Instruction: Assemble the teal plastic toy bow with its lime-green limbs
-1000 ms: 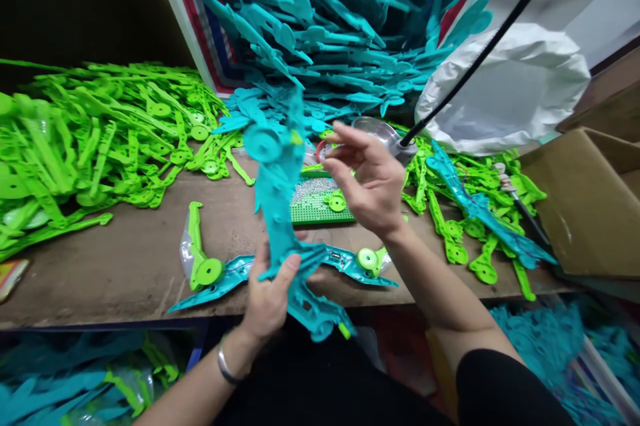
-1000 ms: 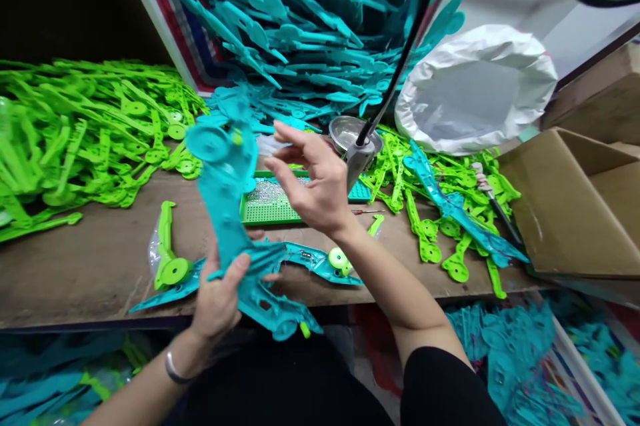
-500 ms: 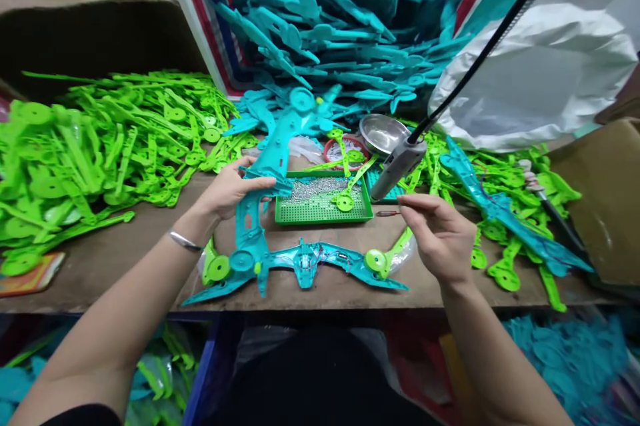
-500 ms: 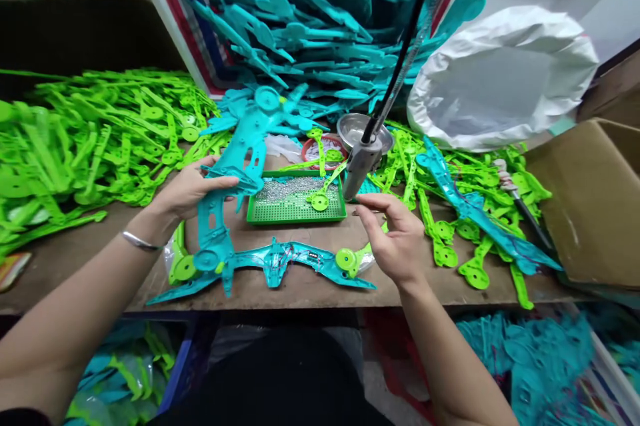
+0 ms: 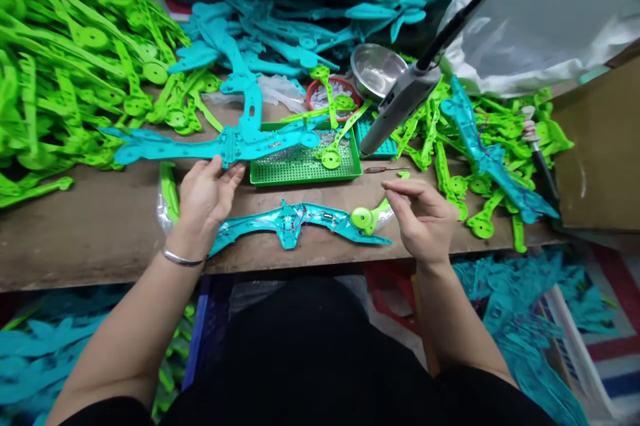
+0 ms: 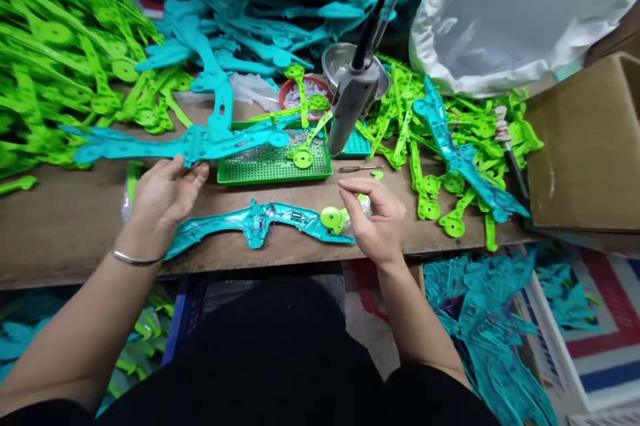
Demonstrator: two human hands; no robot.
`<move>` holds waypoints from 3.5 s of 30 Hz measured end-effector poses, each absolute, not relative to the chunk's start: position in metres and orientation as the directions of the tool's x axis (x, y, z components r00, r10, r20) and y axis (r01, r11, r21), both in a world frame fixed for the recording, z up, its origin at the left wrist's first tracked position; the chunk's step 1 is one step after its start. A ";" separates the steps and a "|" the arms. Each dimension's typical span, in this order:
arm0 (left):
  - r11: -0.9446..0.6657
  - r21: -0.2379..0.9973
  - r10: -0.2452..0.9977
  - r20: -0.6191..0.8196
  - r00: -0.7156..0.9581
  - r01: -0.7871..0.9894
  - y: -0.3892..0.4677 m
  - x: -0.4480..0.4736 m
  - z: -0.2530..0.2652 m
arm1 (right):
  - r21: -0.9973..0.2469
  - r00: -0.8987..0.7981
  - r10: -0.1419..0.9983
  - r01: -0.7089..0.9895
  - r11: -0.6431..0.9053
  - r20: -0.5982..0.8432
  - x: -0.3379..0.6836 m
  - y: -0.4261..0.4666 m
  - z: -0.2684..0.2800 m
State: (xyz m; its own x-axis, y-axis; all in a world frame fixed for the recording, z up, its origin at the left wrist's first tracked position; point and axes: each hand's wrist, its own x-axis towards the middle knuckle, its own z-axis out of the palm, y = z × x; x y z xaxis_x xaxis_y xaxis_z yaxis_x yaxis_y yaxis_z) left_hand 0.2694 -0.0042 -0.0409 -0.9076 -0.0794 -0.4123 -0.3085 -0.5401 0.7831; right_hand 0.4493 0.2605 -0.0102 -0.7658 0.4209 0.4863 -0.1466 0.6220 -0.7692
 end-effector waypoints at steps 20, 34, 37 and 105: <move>0.357 0.715 0.774 0.133 -0.619 0.600 -0.006 0.324 -0.051 | -0.650 -0.978 0.067 -0.081 0.756 0.199 0.455 0.236 -0.030; 0.474 0.378 0.784 0.229 -0.576 0.795 0.042 0.352 -0.043 | -0.622 -0.989 0.028 -0.067 0.780 0.142 0.431 0.233 -0.057; 0.525 0.324 0.782 0.182 -0.596 0.787 0.050 0.357 -0.048 | -0.630 -0.994 -0.019 -0.085 0.772 0.112 0.424 0.234 -0.059; 0.319 0.241 0.932 0.094 -0.349 0.917 0.096 0.342 -0.046 | -0.330 -0.954 0.087 -0.013 0.944 0.286 0.466 0.233 -0.070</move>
